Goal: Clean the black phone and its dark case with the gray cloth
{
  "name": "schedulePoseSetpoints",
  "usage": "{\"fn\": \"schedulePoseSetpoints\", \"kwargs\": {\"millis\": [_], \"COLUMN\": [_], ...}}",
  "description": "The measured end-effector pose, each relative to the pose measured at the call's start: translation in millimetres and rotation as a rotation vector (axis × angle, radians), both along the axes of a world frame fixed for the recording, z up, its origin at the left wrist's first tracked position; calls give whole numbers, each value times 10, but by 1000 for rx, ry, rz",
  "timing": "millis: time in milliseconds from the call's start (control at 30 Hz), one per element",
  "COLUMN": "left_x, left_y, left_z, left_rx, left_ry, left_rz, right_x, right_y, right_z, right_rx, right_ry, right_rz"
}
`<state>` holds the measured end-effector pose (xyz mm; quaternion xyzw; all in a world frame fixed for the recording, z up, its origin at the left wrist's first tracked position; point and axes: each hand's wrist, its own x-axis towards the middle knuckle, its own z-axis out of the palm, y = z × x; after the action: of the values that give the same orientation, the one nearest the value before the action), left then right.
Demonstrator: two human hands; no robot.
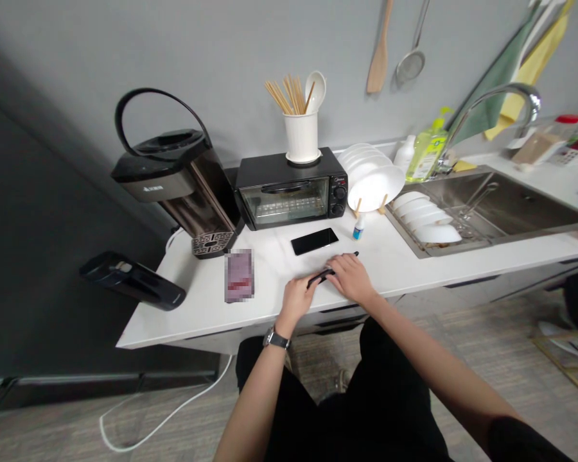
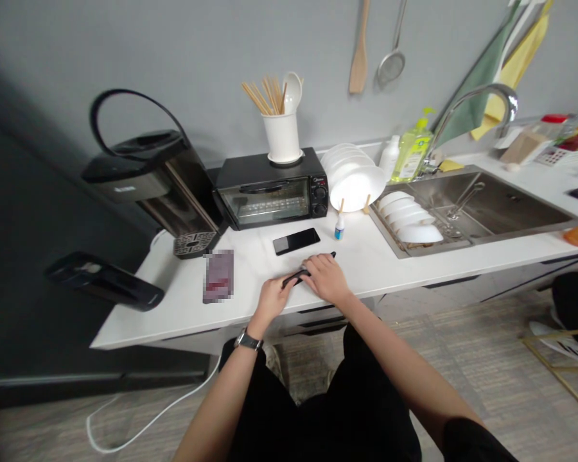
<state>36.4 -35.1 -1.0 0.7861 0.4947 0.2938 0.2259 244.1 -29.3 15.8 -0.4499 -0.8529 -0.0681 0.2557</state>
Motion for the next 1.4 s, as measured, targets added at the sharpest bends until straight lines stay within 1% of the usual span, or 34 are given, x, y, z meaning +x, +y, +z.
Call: {"fn": "schedulePoseSetpoints", "kwargs": {"millis": [67, 100, 133, 200, 267, 333, 400, 467, 500, 533, 600, 667, 733, 767, 833, 867, 933, 1000, 1033, 1100, 1200, 1267, 1300, 1367, 1400], "left_x": [21, 28, 32, 27, 8, -16, -31, -26, -16, -2, 31, 57, 68, 67, 54, 43, 20, -2, -9, -13, 9, 35, 47, 66, 71], "left_y": [-7, -7, -6, 5, 25, 48, 62, 57, 49, 38, 15, 0, -1, 4, 24, 37, 60, 67, 64, 47, 11, -7, -12, -13, -8], "left_z": [37, 44, 43, 17, -33, -82, -107, -94, -74, -48, 8, 51, 60, 52, 11, -17, -73, -110, -117, -103, -38, 9, 28, 45, 42], "left_rx": [2, 2, 2, 10, 11, -6, -27, -35, -33, -27, -15, -18, -27, -29, -32, -38, -57, -67, -66, -52, -8, 2, -3, -7, -3], "left_ry": [-22, -23, -20, -12, 20, 74, 120, 129, 114, 87, 24, -10, -3, 1, 13, 22, 46, 69, 77, 81, 34, 9, 9, 14, 11], "left_rz": [14, 26, 39, 54, 47, 45, 53, 55, 47, 41, 41, 63, 82, 85, 83, 82, 84, 73, 62, 42, 47, 70, 81, 100, 103], "right_x": [172, 187, 149, -65, -377, -646, -750, -644, -528, -389, -112, 48, 8, -89, -383, -546, -814, -911, -882, -688, -217, 66, 162, 215, 165], "right_y": [118, 147, 152, 85, -60, -222, -322, -308, -257, -183, -4, 141, 176, 140, -21, -127, -321, -410, -400, -284, 6, 172, 227, 257, 227], "right_z": [0, -4, -11, -36, -61, -75, -70, -51, -37, -22, 11, 40, 50, 46, 25, 13, -4, -4, -1, 4, 8, 8, 3, -17, -33], "right_rx": [-2, 3, 16, 51, 58, 9, -34, -39, -33, -29, -34, -45, -34, -20, 5, -2, -47, -83, -89, -82, -52, -29, -17, 8, 19], "right_ry": [31, 68, 118, 226, 288, 271, 204, 122, 88, 65, 59, 91, 162, 211, 304, 316, 273, 217, 195, 150, 84, 88, 110, 176, 211], "right_rz": [-128, -180, -223, -260, -204, -73, 58, 126, 124, 96, -16, -124, -203, -229, -229, -165, 29, 166, 187, 163, 76, 11, -28, -107, -134]}}
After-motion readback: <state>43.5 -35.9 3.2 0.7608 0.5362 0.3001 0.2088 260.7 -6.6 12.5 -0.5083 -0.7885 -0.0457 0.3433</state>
